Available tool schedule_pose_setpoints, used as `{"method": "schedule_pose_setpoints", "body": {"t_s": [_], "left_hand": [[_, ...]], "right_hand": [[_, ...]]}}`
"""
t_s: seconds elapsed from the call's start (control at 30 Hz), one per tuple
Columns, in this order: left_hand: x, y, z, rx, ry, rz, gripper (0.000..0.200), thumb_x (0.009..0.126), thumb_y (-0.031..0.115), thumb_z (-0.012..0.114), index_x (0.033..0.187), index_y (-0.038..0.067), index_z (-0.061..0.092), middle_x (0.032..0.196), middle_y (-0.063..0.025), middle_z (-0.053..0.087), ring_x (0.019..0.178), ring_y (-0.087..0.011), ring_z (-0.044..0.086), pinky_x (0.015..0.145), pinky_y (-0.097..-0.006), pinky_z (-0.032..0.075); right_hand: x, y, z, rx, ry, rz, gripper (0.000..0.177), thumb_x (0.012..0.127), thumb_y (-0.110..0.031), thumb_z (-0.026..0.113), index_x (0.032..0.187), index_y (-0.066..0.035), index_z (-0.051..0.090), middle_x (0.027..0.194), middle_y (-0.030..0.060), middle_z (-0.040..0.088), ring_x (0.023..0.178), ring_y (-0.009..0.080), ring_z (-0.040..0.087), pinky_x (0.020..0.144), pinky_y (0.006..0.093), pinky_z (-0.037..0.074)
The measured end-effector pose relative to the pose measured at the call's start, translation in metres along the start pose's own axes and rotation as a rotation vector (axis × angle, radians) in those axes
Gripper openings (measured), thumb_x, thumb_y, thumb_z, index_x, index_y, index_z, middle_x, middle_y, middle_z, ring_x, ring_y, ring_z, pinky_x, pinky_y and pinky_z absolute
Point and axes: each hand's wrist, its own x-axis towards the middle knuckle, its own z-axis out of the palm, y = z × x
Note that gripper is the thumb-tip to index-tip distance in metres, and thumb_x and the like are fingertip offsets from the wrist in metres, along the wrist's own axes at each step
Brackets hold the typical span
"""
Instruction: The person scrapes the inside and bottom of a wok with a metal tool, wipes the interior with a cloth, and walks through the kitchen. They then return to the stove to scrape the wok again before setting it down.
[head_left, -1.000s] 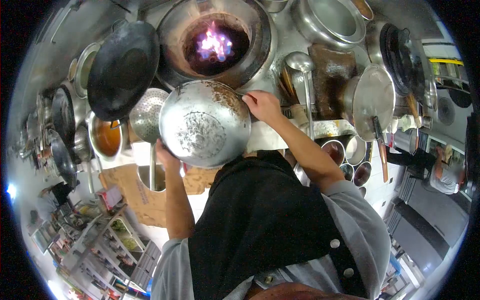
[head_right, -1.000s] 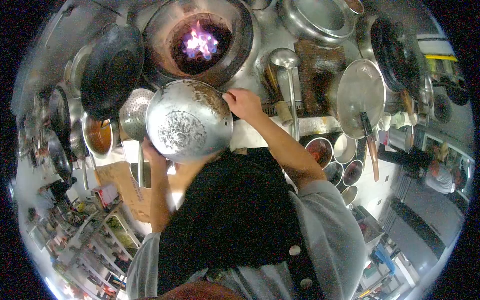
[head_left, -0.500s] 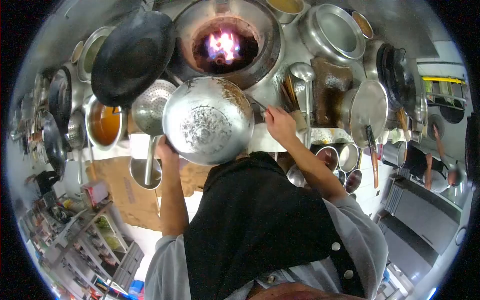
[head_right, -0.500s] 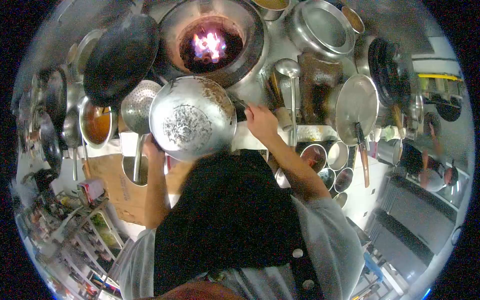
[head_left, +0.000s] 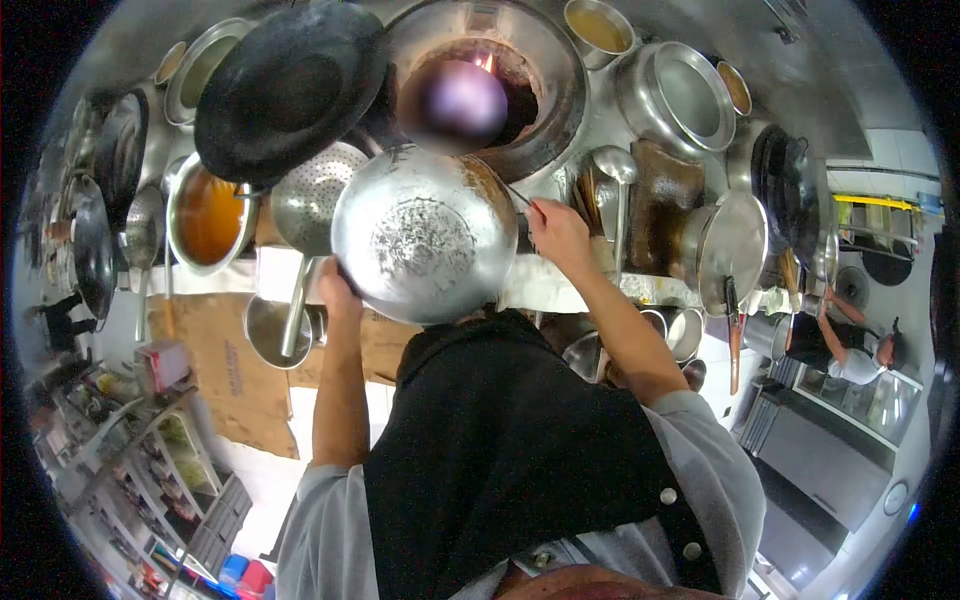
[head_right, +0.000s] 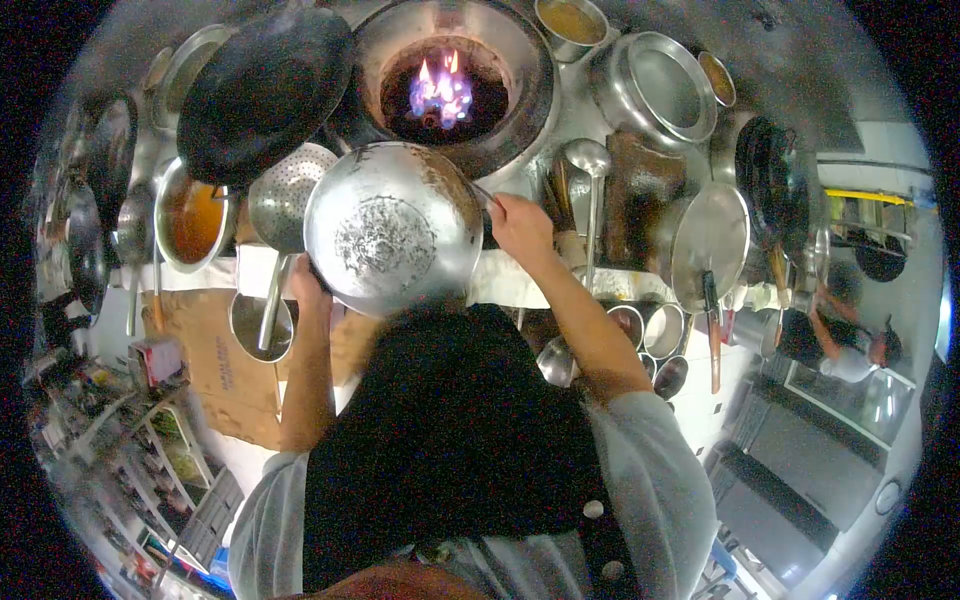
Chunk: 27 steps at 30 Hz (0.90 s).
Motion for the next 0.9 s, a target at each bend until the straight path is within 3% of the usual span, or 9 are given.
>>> {"method": "schedule_pose_setpoints", "body": {"t_s": [0.17, 0.27, 0.37, 0.57, 0.77, 0.9], "left_hand": [[-0.001, 0.001, 0.005, 0.054, 0.047, 0.046, 0.038, 0.111, 0.020, 0.042, 0.121, -0.008, 0.066, 0.118, -0.0169, 0.071, 0.106, -0.0267, 0.069, 0.097, -0.0418, 0.055], [-0.009, 0.004, 0.012, 0.023, 0.037, 0.072, 0.030, 0.108, 0.018, 0.048, 0.111, -0.006, 0.066, 0.109, -0.0150, 0.069, 0.099, -0.0254, 0.067, 0.089, -0.0412, 0.055], [-0.009, 0.002, 0.012, 0.004, 0.034, 0.051, 0.030, 0.108, 0.019, 0.048, 0.112, -0.006, 0.065, 0.112, -0.0152, 0.069, 0.101, -0.0258, 0.067, 0.091, -0.0411, 0.055], [0.000, -0.001, 0.006, 0.029, 0.027, 0.056, 0.035, 0.110, 0.021, 0.047, 0.119, -0.008, 0.065, 0.116, -0.0161, 0.069, 0.106, -0.0271, 0.066, 0.096, -0.0402, 0.054], [-0.018, 0.013, 0.028, 0.011, 0.001, 0.036, 0.042, 0.110, 0.023, 0.046, 0.128, -0.010, 0.064, 0.125, -0.0195, 0.069, 0.112, -0.0289, 0.066, 0.102, -0.0405, 0.052], [-0.025, 0.020, 0.032, -0.015, 0.057, -0.040, 0.044, 0.110, 0.024, 0.046, 0.131, -0.011, 0.063, 0.129, -0.0198, 0.068, 0.116, -0.0288, 0.066, 0.105, -0.0411, 0.051]], "right_hand": [[0.001, -0.007, -0.005, -0.044, -0.053, 0.025, 0.024, 0.101, -0.029, 0.062, 0.112, -0.011, 0.074, 0.101, 0.0190, 0.074, 0.088, 0.0423, 0.072, 0.078, 0.0523, 0.057], [-0.012, -0.008, -0.009, -0.008, 0.006, 0.039, 0.024, 0.101, -0.029, 0.062, 0.111, -0.010, 0.074, 0.098, 0.0184, 0.074, 0.089, 0.0421, 0.072, 0.079, 0.0528, 0.057], [0.018, -0.018, 0.002, -0.080, 0.008, 0.044, 0.025, 0.101, -0.028, 0.061, 0.112, -0.009, 0.074, 0.098, 0.0177, 0.074, 0.093, 0.0414, 0.072, 0.081, 0.0530, 0.057], [-0.015, -0.013, 0.009, 0.022, 0.073, 0.036, 0.026, 0.102, -0.029, 0.062, 0.110, -0.007, 0.074, 0.102, 0.0213, 0.075, 0.089, 0.0432, 0.072, 0.079, 0.0549, 0.057], [0.004, -0.035, 0.008, 0.119, 0.012, 0.108, 0.028, 0.101, -0.031, 0.065, 0.103, -0.005, 0.074, 0.093, 0.0238, 0.074, 0.088, 0.0467, 0.070, 0.079, 0.0551, 0.056], [0.011, -0.019, 0.011, 0.116, -0.091, 0.131, 0.028, 0.101, -0.031, 0.064, 0.103, -0.005, 0.073, 0.097, 0.0243, 0.074, 0.091, 0.0473, 0.070, 0.080, 0.0551, 0.056]]}}
